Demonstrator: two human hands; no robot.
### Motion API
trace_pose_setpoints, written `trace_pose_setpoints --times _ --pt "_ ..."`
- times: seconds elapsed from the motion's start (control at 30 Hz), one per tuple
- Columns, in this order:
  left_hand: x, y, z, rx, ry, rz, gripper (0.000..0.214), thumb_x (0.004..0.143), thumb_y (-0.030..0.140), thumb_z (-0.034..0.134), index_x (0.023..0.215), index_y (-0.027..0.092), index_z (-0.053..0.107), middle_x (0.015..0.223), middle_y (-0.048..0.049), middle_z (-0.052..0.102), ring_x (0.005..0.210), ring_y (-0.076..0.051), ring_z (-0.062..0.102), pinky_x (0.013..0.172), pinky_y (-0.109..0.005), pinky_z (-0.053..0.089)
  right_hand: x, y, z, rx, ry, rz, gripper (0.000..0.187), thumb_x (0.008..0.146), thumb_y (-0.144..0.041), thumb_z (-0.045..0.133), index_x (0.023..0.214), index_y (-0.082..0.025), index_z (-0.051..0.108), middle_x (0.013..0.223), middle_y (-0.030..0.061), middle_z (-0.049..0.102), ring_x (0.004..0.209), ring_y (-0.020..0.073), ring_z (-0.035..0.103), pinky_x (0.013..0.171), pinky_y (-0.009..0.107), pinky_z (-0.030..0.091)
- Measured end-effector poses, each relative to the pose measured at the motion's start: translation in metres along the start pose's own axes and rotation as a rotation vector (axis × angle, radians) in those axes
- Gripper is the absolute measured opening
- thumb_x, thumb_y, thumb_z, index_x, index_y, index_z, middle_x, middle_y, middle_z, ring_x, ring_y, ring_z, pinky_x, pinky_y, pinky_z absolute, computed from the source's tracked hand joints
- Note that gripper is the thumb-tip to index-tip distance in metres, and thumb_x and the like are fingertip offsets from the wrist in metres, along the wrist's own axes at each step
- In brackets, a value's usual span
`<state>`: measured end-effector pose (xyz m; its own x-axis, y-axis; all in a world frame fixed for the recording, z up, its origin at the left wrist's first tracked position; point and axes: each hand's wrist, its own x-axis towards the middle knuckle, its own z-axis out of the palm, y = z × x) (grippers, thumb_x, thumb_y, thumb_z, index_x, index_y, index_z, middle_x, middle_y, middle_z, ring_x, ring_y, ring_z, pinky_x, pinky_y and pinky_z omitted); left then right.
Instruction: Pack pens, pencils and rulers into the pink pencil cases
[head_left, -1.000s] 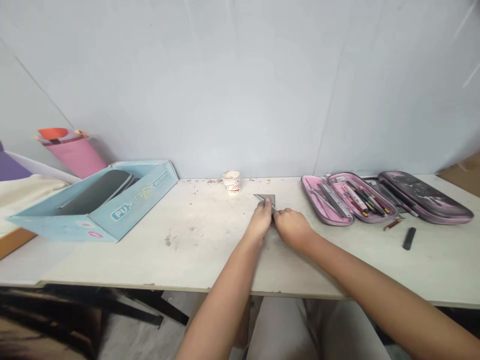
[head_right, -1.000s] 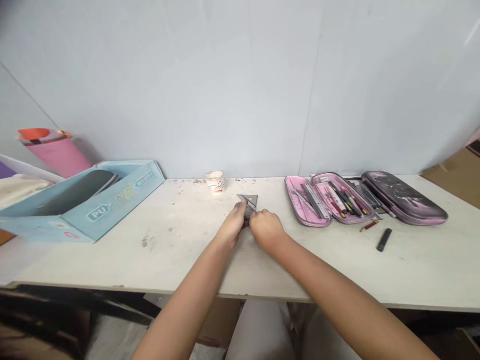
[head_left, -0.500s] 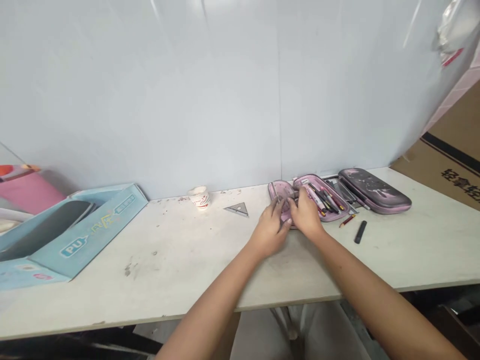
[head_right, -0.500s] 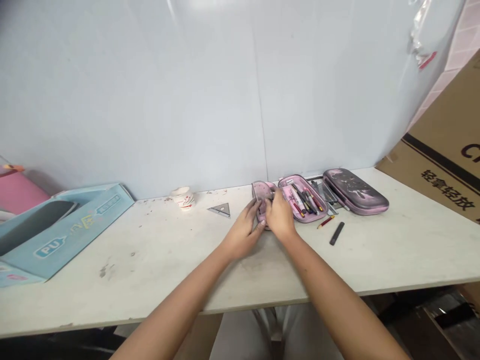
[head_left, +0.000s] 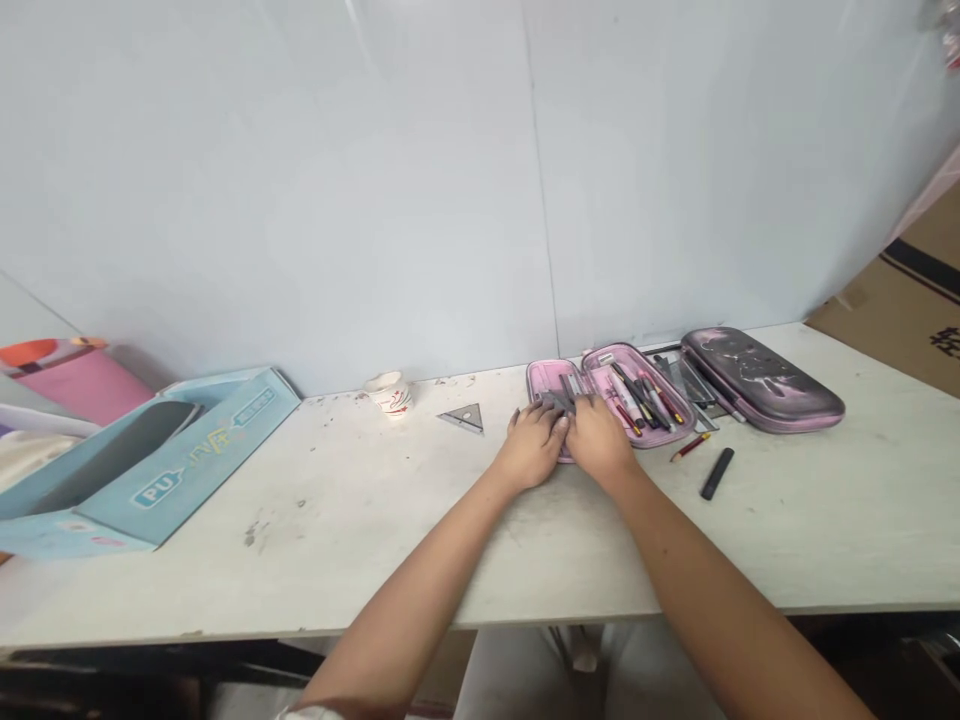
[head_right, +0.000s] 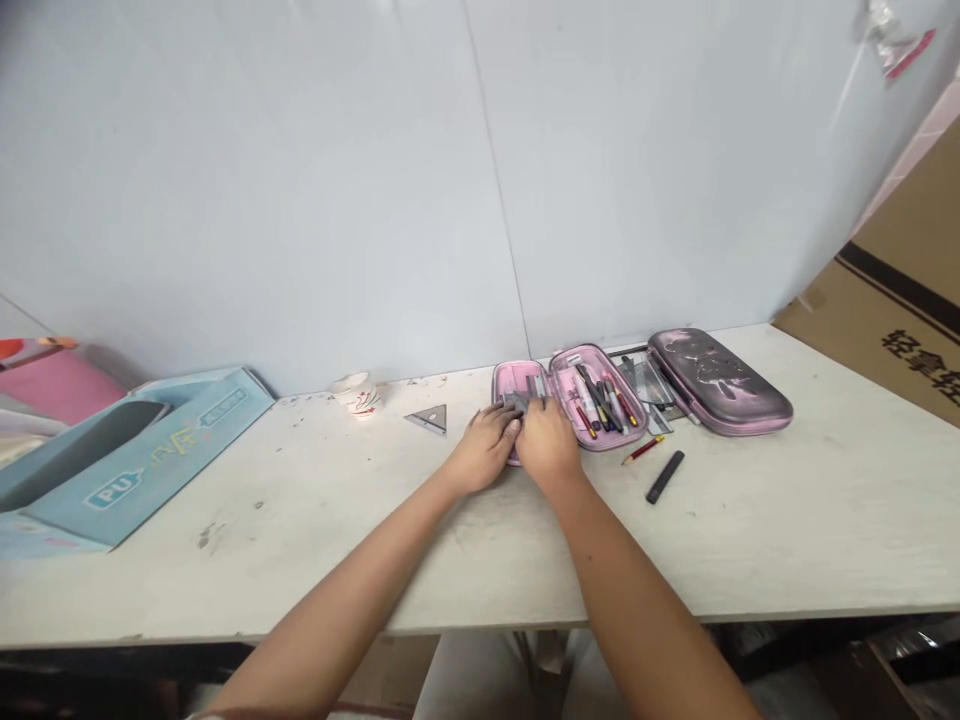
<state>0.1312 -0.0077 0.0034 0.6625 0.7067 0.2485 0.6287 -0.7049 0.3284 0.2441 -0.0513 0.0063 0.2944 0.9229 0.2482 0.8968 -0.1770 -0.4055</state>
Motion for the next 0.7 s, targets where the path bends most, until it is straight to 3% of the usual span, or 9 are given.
trace_pose_setpoints --times 0.2,0.27,0.4,0.5,0.6,0.7 --pt "-0.013 -0.018 -0.016 -0.214 0.124 0.014 0.042 0.09 0.038 0.03 0.113 0.016 0.056 0.119 -0.0112 0.058 0.116 -0.021 0.048 0.103 -0.037 0.031 -0.004 0.009 0.008 -0.05 0.017 -0.06 0.035 0.087 -0.023 0.032 0.111 -0.008 0.053 0.103 0.0164 0.06 0.098 0.0246 0.054 0.084 0.032 0.038" --pt "-0.023 -0.037 -0.026 -0.218 0.174 -0.05 0.042 0.09 0.037 0.028 0.113 0.014 0.055 0.119 -0.0122 0.057 0.115 -0.021 0.049 0.102 -0.036 0.032 -0.004 0.014 0.011 -0.048 0.032 -0.093 0.036 0.087 -0.023 0.032 0.112 -0.009 0.053 0.103 0.0151 0.06 0.099 0.0243 0.054 0.085 0.033 0.038" --pt "-0.045 -0.084 -0.041 -0.159 0.321 -0.297 0.039 0.089 0.031 0.031 0.114 0.01 0.052 0.117 -0.0161 0.055 0.115 -0.024 0.046 0.101 -0.04 0.032 -0.002 0.012 0.012 -0.084 0.193 -0.102 0.036 0.086 -0.023 0.035 0.114 -0.008 0.052 0.109 0.0167 0.057 0.106 0.0271 0.049 0.089 0.036 0.036" --pt "-0.051 -0.107 -0.044 -0.242 0.387 -0.491 0.037 0.085 0.024 0.038 0.116 0.007 0.049 0.117 -0.0189 0.051 0.116 -0.026 0.045 0.101 -0.04 0.031 0.0 -0.014 0.013 -0.099 0.208 -0.241 0.036 0.086 -0.022 0.035 0.113 -0.007 0.053 0.113 0.0166 0.055 0.108 0.0267 0.046 0.092 0.036 0.034" --pt "-0.048 -0.113 -0.041 -0.411 0.447 -0.582 0.037 0.083 0.022 0.041 0.117 0.007 0.048 0.12 -0.0195 0.047 0.119 -0.024 0.043 0.103 -0.037 0.028 0.006 -0.057 0.023 -0.09 0.088 -0.471 0.035 0.087 -0.022 0.034 0.112 -0.007 0.053 0.114 0.0146 0.055 0.11 0.0241 0.045 0.095 0.033 0.033" --pt "-0.045 -0.113 -0.035 -0.492 0.483 -0.642 0.036 0.085 0.025 0.039 0.115 0.008 0.048 0.122 -0.0202 0.046 0.118 -0.024 0.044 0.102 -0.037 0.03 0.018 -0.099 0.043 -0.115 -0.051 -0.539 0.035 0.086 -0.023 0.037 0.114 -0.007 0.051 0.116 0.0154 0.053 0.111 0.0233 0.044 0.093 0.032 0.034"
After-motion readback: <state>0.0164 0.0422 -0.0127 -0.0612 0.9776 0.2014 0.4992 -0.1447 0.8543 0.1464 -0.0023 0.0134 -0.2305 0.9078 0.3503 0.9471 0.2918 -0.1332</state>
